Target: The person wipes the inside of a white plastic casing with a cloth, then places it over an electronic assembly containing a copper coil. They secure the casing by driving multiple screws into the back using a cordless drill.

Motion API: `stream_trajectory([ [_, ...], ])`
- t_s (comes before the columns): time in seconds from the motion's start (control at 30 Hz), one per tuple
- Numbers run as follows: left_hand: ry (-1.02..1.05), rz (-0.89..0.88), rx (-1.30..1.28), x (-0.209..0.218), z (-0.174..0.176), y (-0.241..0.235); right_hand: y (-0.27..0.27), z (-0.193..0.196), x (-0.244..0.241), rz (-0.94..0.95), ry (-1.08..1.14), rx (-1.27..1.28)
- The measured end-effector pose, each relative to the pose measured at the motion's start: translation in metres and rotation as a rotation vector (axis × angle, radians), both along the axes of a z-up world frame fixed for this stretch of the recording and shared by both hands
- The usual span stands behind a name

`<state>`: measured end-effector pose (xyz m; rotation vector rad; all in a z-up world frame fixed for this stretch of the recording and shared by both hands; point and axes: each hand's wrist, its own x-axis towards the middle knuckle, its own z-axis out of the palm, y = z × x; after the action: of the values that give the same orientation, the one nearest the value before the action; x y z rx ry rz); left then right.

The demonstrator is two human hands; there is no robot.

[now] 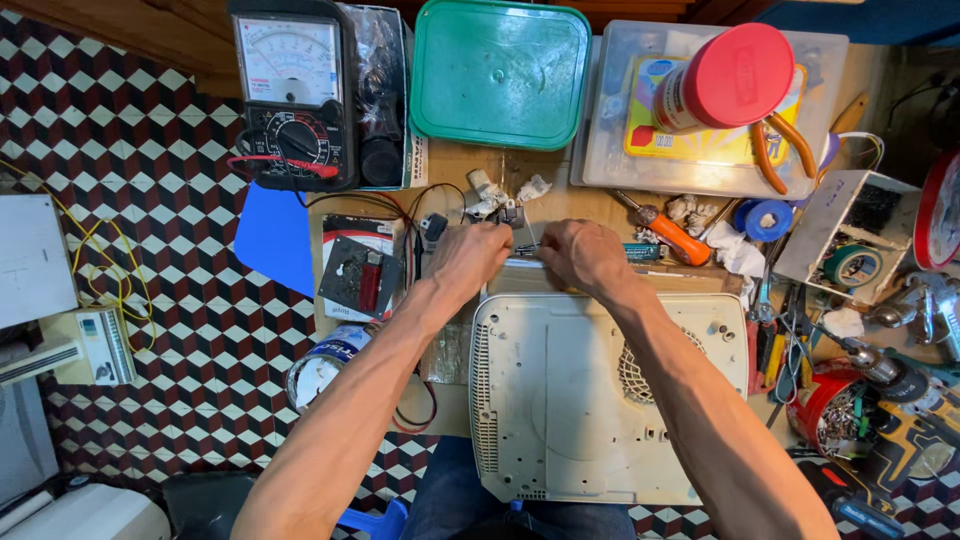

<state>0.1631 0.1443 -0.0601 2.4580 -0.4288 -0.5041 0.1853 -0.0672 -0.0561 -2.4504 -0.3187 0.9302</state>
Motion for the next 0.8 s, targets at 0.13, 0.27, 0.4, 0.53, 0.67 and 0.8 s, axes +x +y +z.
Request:
stream_trajectory([
  [0.13,0.066,-0.054,0.011,0.013,-0.021,-0.005,0.003,-0.023,0.01,0.069,0.009,-0.176],
  [0.27,0.091,-0.08,0.06,0.02,-0.024,-0.007,-0.001,-0.029,0.004,-0.053,0.002,-0.115],
  [0.4,0.1,-0.046,0.092,0.019,-0.021,-0.011,0.0,-0.017,-0.002,-0.175,-0.069,-0.075],
  [0.53,0.053,0.058,-0.002,0.011,-0.02,-0.009,-0.015,0.024,-0.022,-0.331,-0.272,0.194],
  [0.67,0.132,0.062,-0.006,0.007,-0.022,-0.012,-0.04,0.079,-0.072,-0.623,-0.461,0.319],
  [0.8,0.137,-0.025,0.066,0.017,-0.028,-0.018,-0.057,0.116,-0.131,-0.998,-0.229,0.257],
])
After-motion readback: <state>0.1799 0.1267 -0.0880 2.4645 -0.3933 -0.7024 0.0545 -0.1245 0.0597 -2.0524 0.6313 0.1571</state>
